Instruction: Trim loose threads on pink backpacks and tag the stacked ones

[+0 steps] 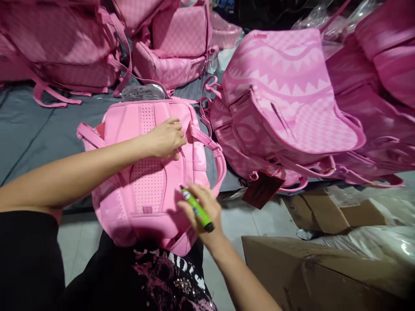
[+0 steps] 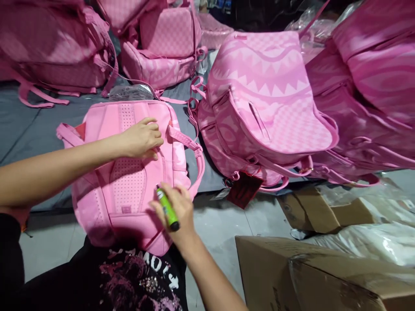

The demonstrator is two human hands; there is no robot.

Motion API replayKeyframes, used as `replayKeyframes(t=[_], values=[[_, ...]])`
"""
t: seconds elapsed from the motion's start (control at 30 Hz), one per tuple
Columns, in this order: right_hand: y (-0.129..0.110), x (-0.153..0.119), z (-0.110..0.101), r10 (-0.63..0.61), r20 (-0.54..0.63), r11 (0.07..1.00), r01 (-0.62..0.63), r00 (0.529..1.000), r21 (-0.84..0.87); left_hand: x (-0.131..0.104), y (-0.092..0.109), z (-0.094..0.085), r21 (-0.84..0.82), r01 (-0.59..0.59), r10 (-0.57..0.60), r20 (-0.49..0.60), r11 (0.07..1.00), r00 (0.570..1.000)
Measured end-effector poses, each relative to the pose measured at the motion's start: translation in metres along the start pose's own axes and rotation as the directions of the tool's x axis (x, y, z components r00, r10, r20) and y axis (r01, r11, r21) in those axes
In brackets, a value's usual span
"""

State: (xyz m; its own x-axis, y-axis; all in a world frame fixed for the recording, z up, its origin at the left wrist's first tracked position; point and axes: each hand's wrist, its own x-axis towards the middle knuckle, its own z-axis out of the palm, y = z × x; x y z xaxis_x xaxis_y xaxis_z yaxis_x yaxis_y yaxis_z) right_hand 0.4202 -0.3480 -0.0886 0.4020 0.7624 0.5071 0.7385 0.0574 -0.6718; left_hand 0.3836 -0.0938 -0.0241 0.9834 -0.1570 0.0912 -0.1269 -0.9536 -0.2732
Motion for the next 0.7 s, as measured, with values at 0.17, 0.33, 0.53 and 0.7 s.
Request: replayKeyframes(t=[0.17,0.33,0.53,0.7], values=[[0.003,-0.03,-0.013,-0.431,0.013,0.902,0.432,0.902,-0.029,-0.044,0.016,-0.077,0.125,0.149,-0.141,-0.072,0.981,0.987],[0.03,-0.012,-0.087,-0.513,-0.187,0.853,0.471,0.838,-0.227,-0.092,0.081,-0.162,0.217,0.455,-0.389,-0.29,0.863,0.875],[0.003,0.006,-0.112,-0.01,-0.242,0.994,0.036,0.97,0.103,-0.095,0.121,-0.09,-0.107,0.616,-0.625,-0.088,0.78,0.776],[-0.01,-0.001,-0.071,0.066,-0.124,0.972,-0.036,0.99,0.232,-0.091,0.121,-0.044,-0.049,0.49,-0.491,-0.153,0.87,0.857]])
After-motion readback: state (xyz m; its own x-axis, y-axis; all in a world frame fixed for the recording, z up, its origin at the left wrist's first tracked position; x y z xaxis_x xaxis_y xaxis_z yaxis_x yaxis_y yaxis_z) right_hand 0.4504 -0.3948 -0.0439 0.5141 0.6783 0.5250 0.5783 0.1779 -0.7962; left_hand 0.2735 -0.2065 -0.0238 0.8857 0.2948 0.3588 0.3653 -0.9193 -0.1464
